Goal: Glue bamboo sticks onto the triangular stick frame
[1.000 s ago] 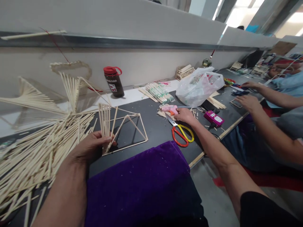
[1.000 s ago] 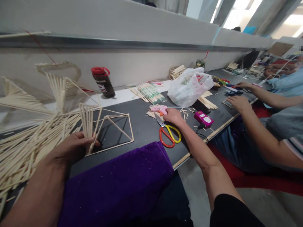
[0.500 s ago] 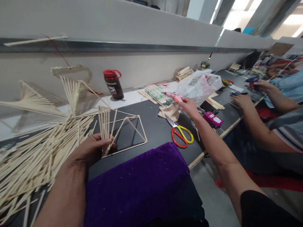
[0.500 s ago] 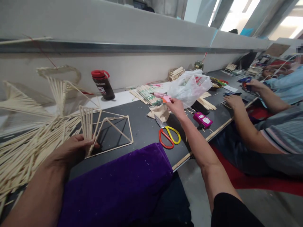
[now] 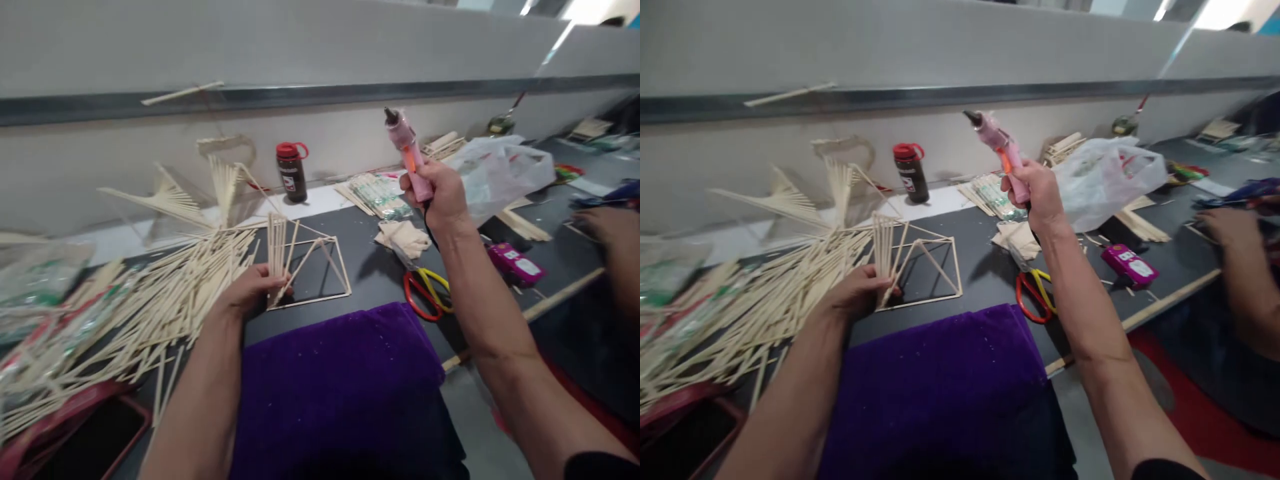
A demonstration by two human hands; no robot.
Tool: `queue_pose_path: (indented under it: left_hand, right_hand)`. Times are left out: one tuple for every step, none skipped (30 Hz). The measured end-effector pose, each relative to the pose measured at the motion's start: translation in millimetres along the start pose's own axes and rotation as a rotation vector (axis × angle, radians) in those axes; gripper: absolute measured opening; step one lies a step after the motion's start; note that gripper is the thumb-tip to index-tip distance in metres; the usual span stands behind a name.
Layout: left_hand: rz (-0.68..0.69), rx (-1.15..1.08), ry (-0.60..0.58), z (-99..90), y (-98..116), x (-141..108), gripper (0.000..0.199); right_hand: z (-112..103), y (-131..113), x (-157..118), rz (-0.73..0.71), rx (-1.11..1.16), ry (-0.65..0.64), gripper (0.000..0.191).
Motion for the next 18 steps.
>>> queue_pose_path:
  left_hand:
    - [0.005,0.008,-0.007,-0.2,-1,0,0.024]
    - [0.012,0.015,-0.008,-0.8,-1,1,0.024]
    - [0.019,0.019,-0.009,-1.4,-1,2,0.024]
    - [0.024,0.023,-0.013,-1.8,-2,2,0.025]
    - [0.029,0.024,-0.021,-2.1,-2,3,0.025]
    - [0.032,0.026,-0.034,-2.1,-2,4,0.026]
    - [0.034,0.03,-0.048,-2.0,-3,4,0.027]
    - [0.034,0.033,-0.056,-2.1,-3,5,0.028]
    - [0.035,0.035,-0.055,-2.6,-3,5,0.028]
    - [0.036,0.038,-0.047,-3.2,-3,5,0.028]
    - [0.035,0.043,-0.04,-3.6,-3,5,0.028]
    - [0.034,0.046,-0.035,-3.7,-2,5,0.027]
    - [0.034,0.047,-0.034,-3.4,-2,5,0.027]
    - [0.033,0.05,-0.036,-2.9,-1,5,0.027]
    - [0.032,0.054,-0.038,-2.4,-1,5,0.027]
    - [0.03,0.058,-0.04,-1.9,0,5,0.028]
    - [0.029,0.06,-0.038,-1.8,0,5,0.028]
    - [0.028,0.063,-0.036,-1.7,0,5,0.028]
  right_hand:
    - [17,1,1,0.024,0.034,-0.058,0.028]
    - [34,2,1,0.048,0.068,-0.106,0.032]
    - [49,4,2,0.07,0.103,-0.145,0.035]
    - [64,6,3,0.087,0.144,-0.175,0.036]
    - [76,9,3,0.102,0.19,-0.201,0.035]
    - [87,11,4,0.116,0.238,-0.224,0.033]
    - [95,15,4,0.131,0.281,-0.247,0.03]
    - [102,18,3,0.146,0.312,-0.27,0.027]
    - [107,23,2,0.162,0.325,-0.294,0.026]
    - [110,28,1,0.182,0.319,-0.323,0.026]
    - [112,33,-1,0.203,0.299,-0.355,0.027]
    - [112,38,-4,0.223,0.274,-0.39,0.028]
    - [110,43,-6,0.245,0.249,-0.425,0.029]
    - [108,48,-9,0.265,0.226,-0.458,0.029]
    - [106,51,-11,0.28,0.208,-0.485,0.029]
    - [103,54,-12,0.288,0.193,-0.505,0.028]
    - [101,56,-13,0.289,0.175,-0.519,0.026]
    - [100,58,-13,0.283,0.152,-0.535,0.023]
Point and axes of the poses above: each hand's wrist, its own x-axis towards the middle knuckle, its own z-axis out of the palm, y = z × x, the point moved 6 cm from there along x, towards the middle knuckle, and after that the axes turned 3 degrees about y, right-handed, at the moved point
